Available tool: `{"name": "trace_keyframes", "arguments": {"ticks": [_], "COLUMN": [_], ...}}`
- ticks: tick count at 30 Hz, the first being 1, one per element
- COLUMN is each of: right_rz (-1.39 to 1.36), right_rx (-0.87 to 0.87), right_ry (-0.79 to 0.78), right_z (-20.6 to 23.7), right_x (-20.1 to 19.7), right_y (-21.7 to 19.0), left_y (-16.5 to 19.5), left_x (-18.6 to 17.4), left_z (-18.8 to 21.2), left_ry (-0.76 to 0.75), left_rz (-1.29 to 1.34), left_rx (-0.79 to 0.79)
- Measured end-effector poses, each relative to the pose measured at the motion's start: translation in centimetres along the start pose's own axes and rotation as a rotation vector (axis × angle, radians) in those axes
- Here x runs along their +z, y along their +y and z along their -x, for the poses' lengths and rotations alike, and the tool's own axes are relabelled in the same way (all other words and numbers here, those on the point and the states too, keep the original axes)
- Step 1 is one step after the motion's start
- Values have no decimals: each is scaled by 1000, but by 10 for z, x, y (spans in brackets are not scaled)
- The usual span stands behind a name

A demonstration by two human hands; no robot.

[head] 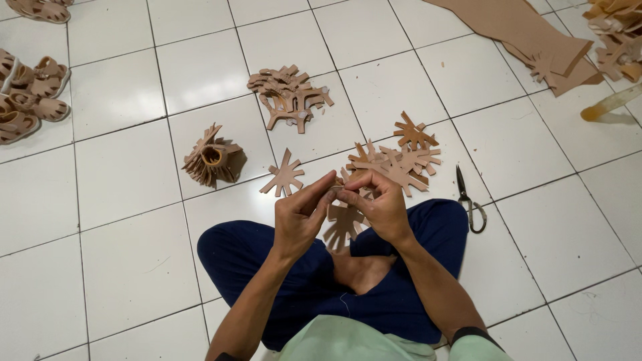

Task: The person sits on a tiled floor and assembles star-shaped craft pieces by hand. They repeatedly pick up a piece, fold or shape it, and place it into a central cylindrical holder, continuing this process throughout the clip.

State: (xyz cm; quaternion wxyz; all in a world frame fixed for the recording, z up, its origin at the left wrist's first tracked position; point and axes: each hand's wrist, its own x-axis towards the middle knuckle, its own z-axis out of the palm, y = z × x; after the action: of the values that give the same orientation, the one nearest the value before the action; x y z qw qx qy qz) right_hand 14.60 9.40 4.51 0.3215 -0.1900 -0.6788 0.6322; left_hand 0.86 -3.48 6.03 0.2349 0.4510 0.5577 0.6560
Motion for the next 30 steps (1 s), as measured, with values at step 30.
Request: {"name": "trace_keyframes", "arguments": {"ticks": [30], "right_rz": [554], "right_rx": [-57], "right_ry": [-189], "right_z": [6], "right_x": [-7], "right_y": [38], "left_y": [-86], "left_x": [-5], "left_z": [7], "left_ry": [-232], "left_rz": [-290], "left_rx": [-593]}}
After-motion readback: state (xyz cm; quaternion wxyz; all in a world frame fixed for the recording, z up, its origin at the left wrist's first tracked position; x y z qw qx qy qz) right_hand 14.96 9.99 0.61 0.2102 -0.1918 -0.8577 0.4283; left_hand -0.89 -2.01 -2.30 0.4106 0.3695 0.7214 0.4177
